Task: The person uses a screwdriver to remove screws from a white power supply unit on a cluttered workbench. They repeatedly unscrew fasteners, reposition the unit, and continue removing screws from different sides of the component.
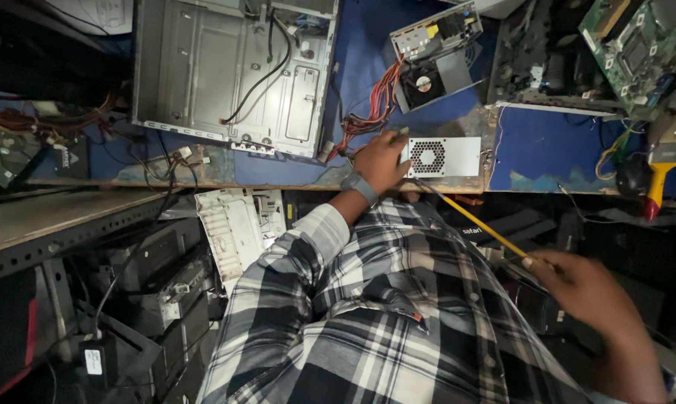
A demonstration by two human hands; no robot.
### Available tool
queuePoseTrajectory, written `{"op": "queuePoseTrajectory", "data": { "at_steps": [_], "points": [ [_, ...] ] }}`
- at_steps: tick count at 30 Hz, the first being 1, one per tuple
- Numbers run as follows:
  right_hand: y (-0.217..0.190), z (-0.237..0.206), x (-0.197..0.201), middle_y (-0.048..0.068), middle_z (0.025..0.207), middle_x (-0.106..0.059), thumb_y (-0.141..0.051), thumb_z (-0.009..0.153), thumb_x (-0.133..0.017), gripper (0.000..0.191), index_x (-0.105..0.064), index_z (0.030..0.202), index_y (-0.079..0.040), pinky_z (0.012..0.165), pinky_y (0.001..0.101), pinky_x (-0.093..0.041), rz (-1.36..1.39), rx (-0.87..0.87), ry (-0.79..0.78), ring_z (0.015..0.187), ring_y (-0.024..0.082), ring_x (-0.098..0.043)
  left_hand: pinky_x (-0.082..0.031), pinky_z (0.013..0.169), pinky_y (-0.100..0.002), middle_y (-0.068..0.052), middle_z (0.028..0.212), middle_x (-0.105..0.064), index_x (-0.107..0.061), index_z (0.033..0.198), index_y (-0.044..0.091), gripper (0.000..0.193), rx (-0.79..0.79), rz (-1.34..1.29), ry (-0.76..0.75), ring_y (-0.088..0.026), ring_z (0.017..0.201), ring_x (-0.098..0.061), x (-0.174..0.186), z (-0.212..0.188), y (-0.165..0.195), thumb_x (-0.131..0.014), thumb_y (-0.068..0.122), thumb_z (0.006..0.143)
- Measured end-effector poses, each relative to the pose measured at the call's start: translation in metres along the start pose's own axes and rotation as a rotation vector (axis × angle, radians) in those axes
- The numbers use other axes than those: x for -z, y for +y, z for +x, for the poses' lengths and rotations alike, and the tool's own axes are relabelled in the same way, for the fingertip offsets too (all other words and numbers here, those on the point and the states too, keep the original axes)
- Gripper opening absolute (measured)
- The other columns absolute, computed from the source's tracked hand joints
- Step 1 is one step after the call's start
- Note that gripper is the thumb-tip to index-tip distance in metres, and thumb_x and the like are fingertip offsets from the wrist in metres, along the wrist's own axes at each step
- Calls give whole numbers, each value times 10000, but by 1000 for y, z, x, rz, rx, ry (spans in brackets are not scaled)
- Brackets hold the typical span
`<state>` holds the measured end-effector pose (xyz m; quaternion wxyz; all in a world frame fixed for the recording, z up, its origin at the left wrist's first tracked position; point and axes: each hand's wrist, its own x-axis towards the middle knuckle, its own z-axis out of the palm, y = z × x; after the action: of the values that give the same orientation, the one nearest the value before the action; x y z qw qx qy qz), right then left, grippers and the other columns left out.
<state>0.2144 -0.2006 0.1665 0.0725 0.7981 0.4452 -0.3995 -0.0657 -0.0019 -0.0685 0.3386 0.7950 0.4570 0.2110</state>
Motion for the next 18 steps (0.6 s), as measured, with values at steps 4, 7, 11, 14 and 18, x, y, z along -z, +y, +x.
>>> {"op": "queuePoseTrajectory", "data": {
  "at_steps": [4, 7, 11, 14, 18],
  "points": [
    [-8, 1, 3, 179, 732, -768, -395, 945, -701, 340, -779, 1179, -161, 624, 396, -559, -36, -38, 3, 627, 261, -714, -548, 907, -454, -119, 1311, -614, -652, 1317, 136, 562, 18, 3, -19, -338, 1143, -636, 0, 0, 1, -777, 331, 804],
    [-13, 1, 5, 178, 720, -769, -398, 945, -699, 341, -780, 1172, -156, 612, 391, -555, -20, -26, 0, 604, 268, -727, -548, 901, -458, -118, 1303, -614, -654, 1312, 157, 573, 29, -1, -26, -335, 1136, -638, 2, 0, 3, -786, 334, 783],
    [-20, 2, 9, 182, 723, -774, -396, 959, -691, 340, -774, 1198, -170, 606, 400, -558, -65, -92, -22, 622, 275, -709, -547, 897, -463, -121, 1294, -605, -634, 1368, 177, 626, 41, -8, -39, -338, 1137, -634, 3, 1, 4, -784, 332, 780],
    [-23, 1, 11, 176, 724, -775, -405, 960, -685, 345, -777, 1197, -172, 601, 399, -560, -78, -95, -34, 617, 269, -709, -548, 901, -462, -128, 1303, -598, -646, 1355, 198, 611, 28, 5, -38, -344, 1142, -623, 4, 2, 5, -791, 345, 779],
    [-25, 1, 11, 157, 741, -742, -417, 963, -682, 355, -775, 1203, -173, 592, 401, -554, -87, -134, -47, 574, 270, -742, -555, 919, -455, -109, 1294, -609, -656, 1346, 206, 584, 37, 3, -75, -331, 1154, -624, 4, 3, 4, -784, 345, 794]
  ]
}}
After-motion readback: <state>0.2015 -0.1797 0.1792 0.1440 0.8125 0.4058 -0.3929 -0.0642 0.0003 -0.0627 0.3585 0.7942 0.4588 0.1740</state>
